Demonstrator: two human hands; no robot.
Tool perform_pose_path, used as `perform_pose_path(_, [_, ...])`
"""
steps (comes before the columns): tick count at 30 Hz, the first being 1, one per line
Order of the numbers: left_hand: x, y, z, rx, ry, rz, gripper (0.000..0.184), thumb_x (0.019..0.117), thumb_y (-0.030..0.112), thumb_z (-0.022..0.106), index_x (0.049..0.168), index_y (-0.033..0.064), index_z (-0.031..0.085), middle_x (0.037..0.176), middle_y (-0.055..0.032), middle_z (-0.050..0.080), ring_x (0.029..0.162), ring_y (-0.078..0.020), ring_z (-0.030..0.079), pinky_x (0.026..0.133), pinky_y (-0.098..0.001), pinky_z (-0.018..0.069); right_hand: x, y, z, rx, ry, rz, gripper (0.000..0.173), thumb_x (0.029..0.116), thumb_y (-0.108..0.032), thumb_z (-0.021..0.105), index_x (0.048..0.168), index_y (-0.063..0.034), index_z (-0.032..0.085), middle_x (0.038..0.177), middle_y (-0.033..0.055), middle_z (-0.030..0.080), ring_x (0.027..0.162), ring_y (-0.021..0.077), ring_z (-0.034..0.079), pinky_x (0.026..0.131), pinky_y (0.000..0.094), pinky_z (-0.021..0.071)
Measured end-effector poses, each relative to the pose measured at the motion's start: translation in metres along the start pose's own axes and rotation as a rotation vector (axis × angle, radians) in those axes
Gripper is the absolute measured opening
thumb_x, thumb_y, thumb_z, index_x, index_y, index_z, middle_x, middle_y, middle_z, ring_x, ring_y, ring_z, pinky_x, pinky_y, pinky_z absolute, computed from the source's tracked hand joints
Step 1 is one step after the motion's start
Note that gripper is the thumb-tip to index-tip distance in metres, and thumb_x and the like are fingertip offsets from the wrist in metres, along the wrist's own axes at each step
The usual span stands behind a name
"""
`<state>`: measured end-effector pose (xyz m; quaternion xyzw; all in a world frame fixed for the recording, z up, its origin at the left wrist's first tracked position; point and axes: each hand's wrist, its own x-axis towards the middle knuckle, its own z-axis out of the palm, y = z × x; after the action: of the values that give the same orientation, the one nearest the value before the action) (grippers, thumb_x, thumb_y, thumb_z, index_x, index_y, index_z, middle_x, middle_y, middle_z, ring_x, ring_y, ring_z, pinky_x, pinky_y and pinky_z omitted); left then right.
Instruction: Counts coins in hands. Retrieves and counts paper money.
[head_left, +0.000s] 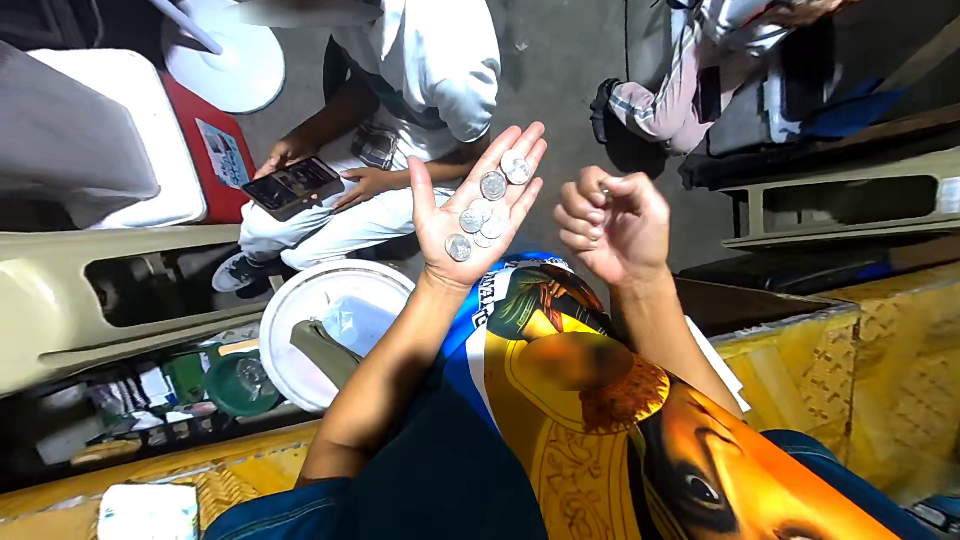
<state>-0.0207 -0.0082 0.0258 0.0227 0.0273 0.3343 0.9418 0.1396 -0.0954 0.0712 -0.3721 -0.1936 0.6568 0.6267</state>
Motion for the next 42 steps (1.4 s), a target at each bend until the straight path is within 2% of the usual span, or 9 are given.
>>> perform_pose_path(4, [0.000, -0.001, -0.003, 0.011, 0.003, -0.010, 0.109, 0.0898, 0.079, -0.009, 0.157, 0.0021, 0.030, 0.164, -0.0176, 0.032, 0.153, -0.0309, 0.031, 0.123, -0.0454, 0.0278, -0.001, -0.008, -0.008, 0.264, 0.040, 0.033, 0.043, 0.1056, -0.027, 0.031, 0.078, -0.0159, 0.062, 0.070, -0.0034, 0.060, 0.055, 0.0039, 0.053, 0.048, 0.0165, 0.0410])
perform_pose_path(9, [0.001, -0.001, -0.002, 0.030, 0.013, -0.003, 0.111, 0.0887, 0.079, -0.012, 0.157, 0.0029, 0.030, 0.164, -0.0175, 0.032, 0.151, -0.0313, 0.033, 0.121, -0.0451, 0.0305, -0.004, -0.014, -0.010, 0.299, 0.114, 0.104, 0.047, 0.1071, -0.018, 0.027, 0.114, -0.0014, 0.070, 0.096, 0.0098, 0.073, 0.084, 0.0146, 0.071, 0.073, 0.0225, 0.0589])
perform_pose_path(13, [0.000, 0.005, -0.005, 0.039, 0.021, 0.019, 0.112, 0.0885, 0.080, -0.012, 0.158, 0.0019, 0.030, 0.165, -0.0177, 0.031, 0.153, -0.0310, 0.030, 0.123, -0.0456, 0.0279, -0.006, -0.011, -0.028, -0.721, 0.247, 0.310, 0.031, 0.1032, -0.010, 0.033, 0.113, -0.0089, 0.062, 0.083, -0.0047, 0.060, 0.065, 0.0021, 0.055, 0.057, 0.0179, 0.0460])
perform_pose_path(15, [0.000, 0.007, -0.005, 0.056, 0.040, 0.039, 0.111, 0.0893, 0.078, -0.012, 0.158, 0.0013, 0.029, 0.164, -0.0176, 0.032, 0.152, -0.0303, 0.031, 0.123, -0.0448, 0.0282, -0.010, 0.001, -0.050, -1.151, 0.215, 0.533, 0.027, 0.1051, -0.004, 0.042, 0.126, 0.0020, 0.059, 0.106, 0.0151, 0.063, 0.085, 0.0204, 0.060, 0.076, 0.0390, 0.0511])
perform_pose_path(17, [0.001, 0.010, -0.005, 0.058, 0.034, 0.046, 0.109, 0.0898, 0.077, -0.012, 0.158, 0.0016, 0.027, 0.165, -0.0173, 0.031, 0.153, -0.0300, 0.030, 0.123, -0.0448, 0.0270, -0.015, 0.018, -0.073, -1.212, 0.202, 0.644, 0.026, 0.1044, -0.003, 0.049, 0.127, 0.0058, 0.059, 0.106, 0.0207, 0.063, 0.086, 0.0253, 0.062, 0.080, 0.0448, 0.0523])
perform_pose_path(22, [0.000, 0.010, -0.009, 0.098, 0.023, 0.073, 0.110, 0.0896, 0.076, -0.015, 0.158, 0.0005, 0.027, 0.164, -0.0183, 0.031, 0.152, -0.0313, 0.030, 0.123, -0.0449, 0.0283, -0.021, 0.020, -0.063, -0.478, 0.433, 0.503, 0.017, 0.1021, 0.002, 0.054, 0.118, 0.0043, 0.060, 0.092, 0.0061, 0.073, 0.082, 0.0104, 0.074, 0.081, 0.0252, 0.0619])
perform_pose_path(29, [-0.002, 0.017, -0.012, 0.191, 0.008, 0.079, 0.109, 0.0896, 0.074, -0.019, 0.158, 0.0012, 0.027, 0.165, -0.0178, 0.030, 0.152, -0.0308, 0.031, 0.123, -0.0426, 0.0295, -0.018, 0.000, -0.040, 0.224, 0.017, 0.109, 0.037, 0.1075, -0.004, 0.032, 0.137, 0.0038, 0.053, 0.135, 0.0193, 0.065, 0.125, 0.0288, 0.065, 0.105, 0.0372, 0.0545])
perform_pose_path(37, [-0.012, 0.025, -0.013, 0.279, 0.028, 0.140, 0.109, 0.0888, 0.072, -0.022, 0.158, 0.0015, 0.024, 0.165, -0.0180, 0.030, 0.152, -0.0311, 0.031, 0.122, -0.0433, 0.0303, -0.023, 0.002, -0.019, 0.512, -0.086, 0.071, 0.059, 0.1094, -0.030, 0.016, 0.145, 0.0071, 0.045, 0.152, 0.0269, 0.046, 0.143, 0.0388, 0.046, 0.117, 0.0461, 0.0399])
perform_pose_path(42, [-0.019, 0.029, -0.012, 0.321, 0.031, 0.175, 0.107, 0.0892, 0.070, -0.022, 0.159, 0.0016, 0.023, 0.166, -0.0169, 0.027, 0.154, -0.0305, 0.028, 0.123, -0.0438, 0.0276, -0.021, 0.001, -0.016, 0.464, -0.101, 0.059, 0.048, 0.1070, -0.014, 0.022, 0.144, 0.0076, 0.042, 0.151, 0.0271, 0.047, 0.141, 0.0378, 0.048, 0.116, 0.0446, 0.0414])
